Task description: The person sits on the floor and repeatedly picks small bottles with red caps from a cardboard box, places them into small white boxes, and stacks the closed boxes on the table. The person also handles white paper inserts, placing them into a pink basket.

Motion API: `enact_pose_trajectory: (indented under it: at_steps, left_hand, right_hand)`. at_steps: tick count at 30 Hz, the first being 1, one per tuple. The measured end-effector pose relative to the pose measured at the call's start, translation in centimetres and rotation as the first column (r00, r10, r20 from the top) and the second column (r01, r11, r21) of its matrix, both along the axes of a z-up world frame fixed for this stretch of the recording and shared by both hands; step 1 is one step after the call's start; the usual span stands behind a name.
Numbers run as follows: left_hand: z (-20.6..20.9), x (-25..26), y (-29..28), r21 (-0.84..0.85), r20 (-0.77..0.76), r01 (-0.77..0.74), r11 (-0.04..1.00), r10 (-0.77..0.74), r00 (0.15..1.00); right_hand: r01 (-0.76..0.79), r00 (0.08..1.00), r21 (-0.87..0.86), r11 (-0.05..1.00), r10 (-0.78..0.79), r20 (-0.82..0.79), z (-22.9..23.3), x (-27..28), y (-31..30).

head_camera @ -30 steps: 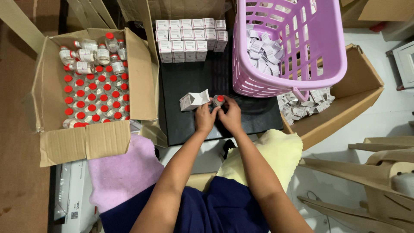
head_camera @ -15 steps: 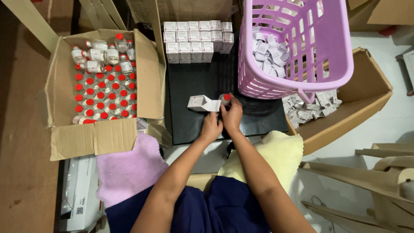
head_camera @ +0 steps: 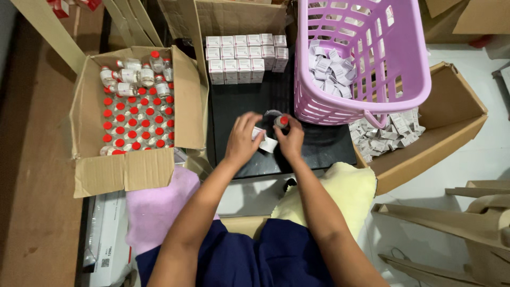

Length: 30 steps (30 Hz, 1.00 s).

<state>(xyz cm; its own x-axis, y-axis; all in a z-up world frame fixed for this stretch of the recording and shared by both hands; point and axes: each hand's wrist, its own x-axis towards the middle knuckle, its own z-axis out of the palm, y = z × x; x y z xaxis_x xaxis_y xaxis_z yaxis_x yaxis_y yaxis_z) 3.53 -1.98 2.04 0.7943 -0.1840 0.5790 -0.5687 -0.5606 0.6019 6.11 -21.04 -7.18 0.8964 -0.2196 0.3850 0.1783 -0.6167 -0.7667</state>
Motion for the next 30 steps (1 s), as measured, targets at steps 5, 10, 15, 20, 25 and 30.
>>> enact_pose_trajectory:
  at_steps: [5,10,15,20,25,30]
  left_hand:
    - [-0.7,3.3,-0.4,-0.057,-0.071,0.158,0.986,-0.162,0.984]
    - [-4.2,3.5,-2.5,-0.109,-0.208,0.133,0.985,-0.154,0.966]
    - [-6.3,1.1,-4.6,-0.109,-0.178,0.078,0.991,-0.097,0.979]
    - [-5.3,0.4,-5.4,-0.012,-0.16,0.079,0.997,-0.08,0.984]
    - [-3.2,1.3,-0.9,0.277,-0.307,0.278,0.92,-0.189,0.933]
    - [-2.6,1.6,1.7,0.547,-0.27,0.341,0.765,-0.225,0.936]
  right_hand:
    - [-0.245,0.966,0.219,0.945,0.257,-0.027,4.2,-0.2,-1.2]
    - [-0.304,0.929,0.488,0.818,0.368,-0.038,4.8,0.0,-1.1]
    - [-0.208,0.921,0.678,0.705,0.374,-0.107,3.6,-0.1,-0.8]
    - [-0.102,0.935,0.686,0.721,0.306,-0.182,3.1,-0.2,-0.9]
    - [-0.058,0.948,0.701,0.71,0.259,-0.183,2.9,0.4,-2.7]
    - [-0.07,0.943,0.773,0.63,0.295,-0.155,2.0,0.4,-2.2]
